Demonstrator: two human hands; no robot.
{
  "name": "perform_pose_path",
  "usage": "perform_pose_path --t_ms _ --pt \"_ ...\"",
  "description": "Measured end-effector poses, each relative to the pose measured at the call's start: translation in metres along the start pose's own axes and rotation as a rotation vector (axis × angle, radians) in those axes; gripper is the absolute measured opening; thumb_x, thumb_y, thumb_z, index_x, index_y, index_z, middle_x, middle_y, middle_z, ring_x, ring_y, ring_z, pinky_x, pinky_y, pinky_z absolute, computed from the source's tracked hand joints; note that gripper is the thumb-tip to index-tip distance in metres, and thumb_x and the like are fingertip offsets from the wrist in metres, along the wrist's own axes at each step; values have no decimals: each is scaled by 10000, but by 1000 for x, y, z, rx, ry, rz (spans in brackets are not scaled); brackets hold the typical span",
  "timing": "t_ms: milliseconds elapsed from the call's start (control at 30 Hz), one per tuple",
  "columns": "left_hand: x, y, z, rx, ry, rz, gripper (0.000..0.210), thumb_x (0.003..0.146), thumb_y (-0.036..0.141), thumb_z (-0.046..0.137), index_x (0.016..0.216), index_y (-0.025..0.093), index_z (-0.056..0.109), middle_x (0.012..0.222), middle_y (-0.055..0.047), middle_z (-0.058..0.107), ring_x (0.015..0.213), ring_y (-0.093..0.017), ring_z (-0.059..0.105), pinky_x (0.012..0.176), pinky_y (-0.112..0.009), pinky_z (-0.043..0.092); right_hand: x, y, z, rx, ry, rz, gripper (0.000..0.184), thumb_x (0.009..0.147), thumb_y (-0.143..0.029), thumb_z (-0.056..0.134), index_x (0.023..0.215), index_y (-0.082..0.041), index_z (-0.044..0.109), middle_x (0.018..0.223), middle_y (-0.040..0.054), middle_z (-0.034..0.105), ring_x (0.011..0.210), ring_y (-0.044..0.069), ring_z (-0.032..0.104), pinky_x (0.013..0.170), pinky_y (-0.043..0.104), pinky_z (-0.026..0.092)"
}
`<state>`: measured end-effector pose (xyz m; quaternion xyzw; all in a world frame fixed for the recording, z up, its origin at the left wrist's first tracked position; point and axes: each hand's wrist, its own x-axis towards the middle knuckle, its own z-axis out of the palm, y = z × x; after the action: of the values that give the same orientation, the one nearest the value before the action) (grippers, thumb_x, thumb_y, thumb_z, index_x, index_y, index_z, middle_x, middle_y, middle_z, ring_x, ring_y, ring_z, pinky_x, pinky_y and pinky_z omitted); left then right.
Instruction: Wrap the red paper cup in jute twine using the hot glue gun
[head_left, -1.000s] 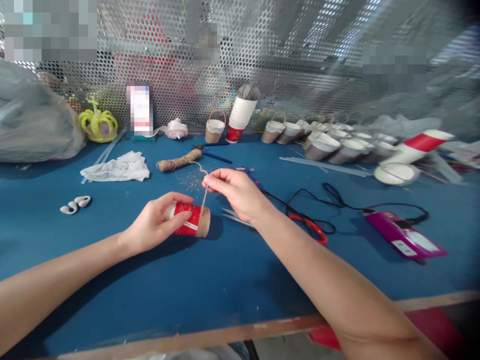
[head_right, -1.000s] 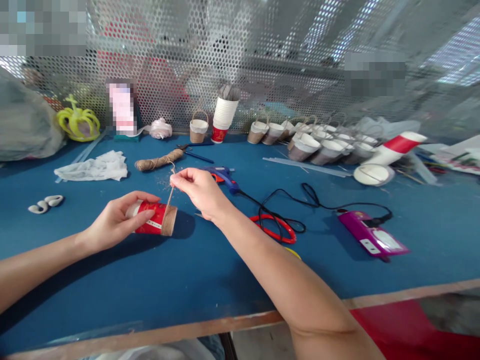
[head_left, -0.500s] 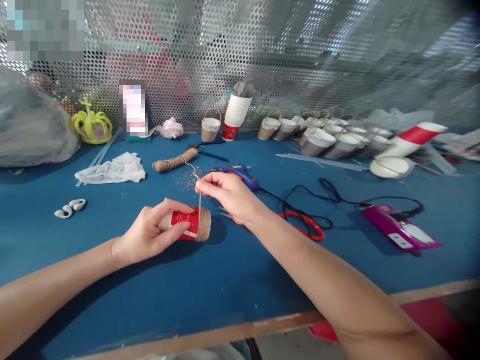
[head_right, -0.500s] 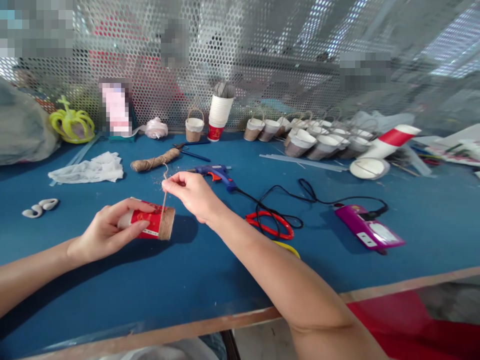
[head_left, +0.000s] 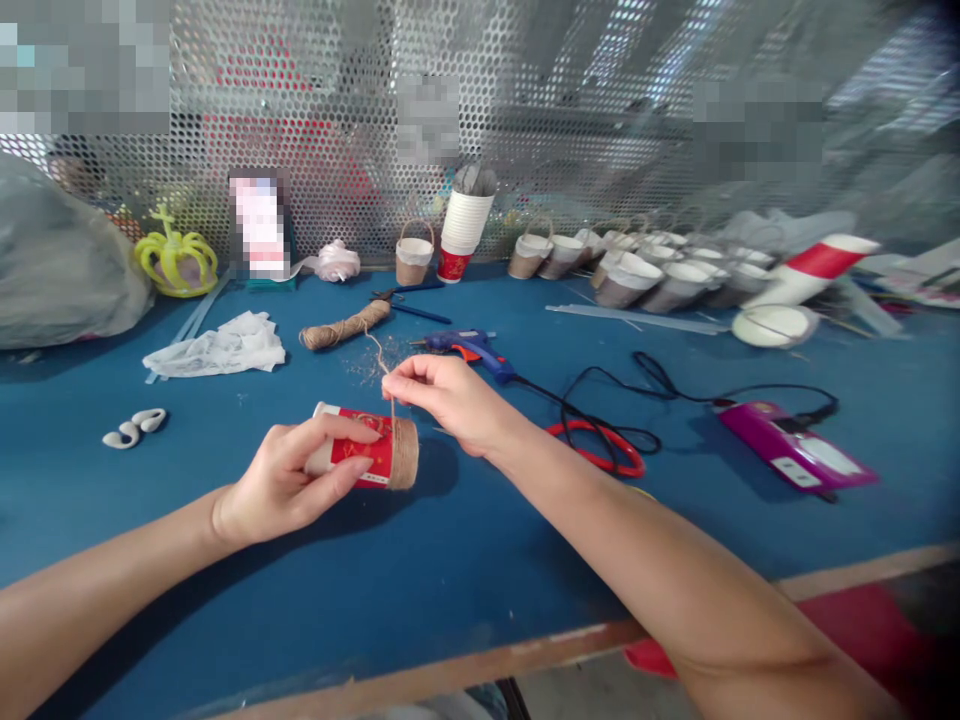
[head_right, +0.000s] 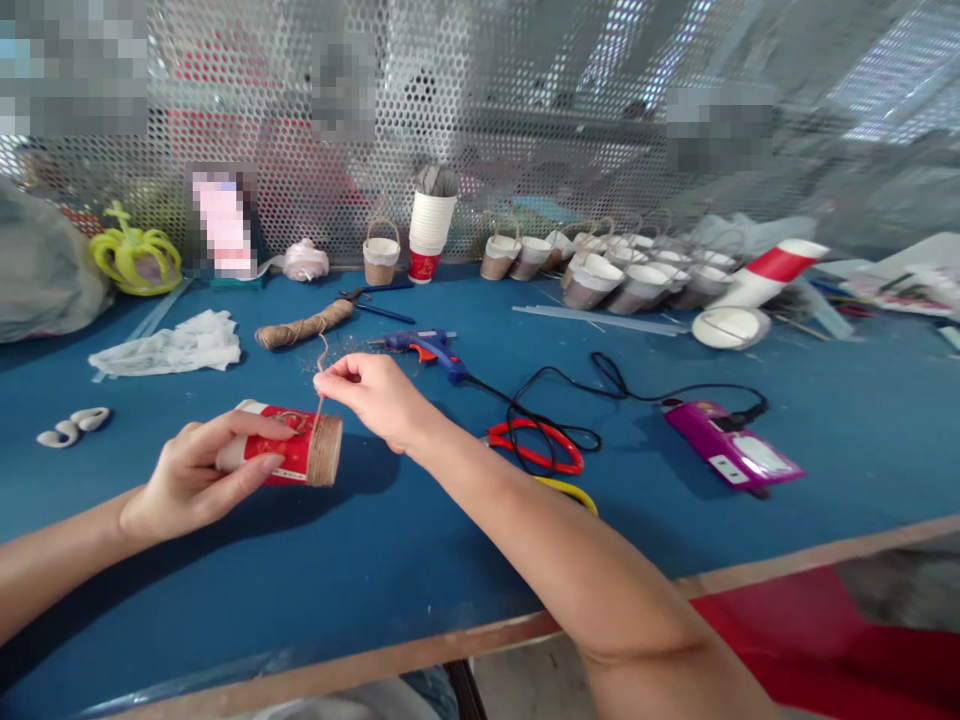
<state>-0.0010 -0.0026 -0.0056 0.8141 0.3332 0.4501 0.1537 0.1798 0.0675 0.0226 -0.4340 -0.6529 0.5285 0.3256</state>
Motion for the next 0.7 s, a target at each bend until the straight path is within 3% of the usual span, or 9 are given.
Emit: perform_pose_path --t_ms 133,700 --pt "0 0 0 6 4 10 130 808 141 560 937 142 577 456 99 419 374 -32 305 385 -117 323 -1 1 0 -29 -18 28 176 715 -323 614 687 -150 601 667 -2 591 613 104 492 602 261 360" --pt "1 6 -4 32 6 27 149 804 155 567 949 186 578 476 70 510 361 -57 398 391 -159 356 -4 -1 3 -29 -81 83 177 691 -320 623 658 -149 587 636 -20 552 601 102 459 610 267 339"
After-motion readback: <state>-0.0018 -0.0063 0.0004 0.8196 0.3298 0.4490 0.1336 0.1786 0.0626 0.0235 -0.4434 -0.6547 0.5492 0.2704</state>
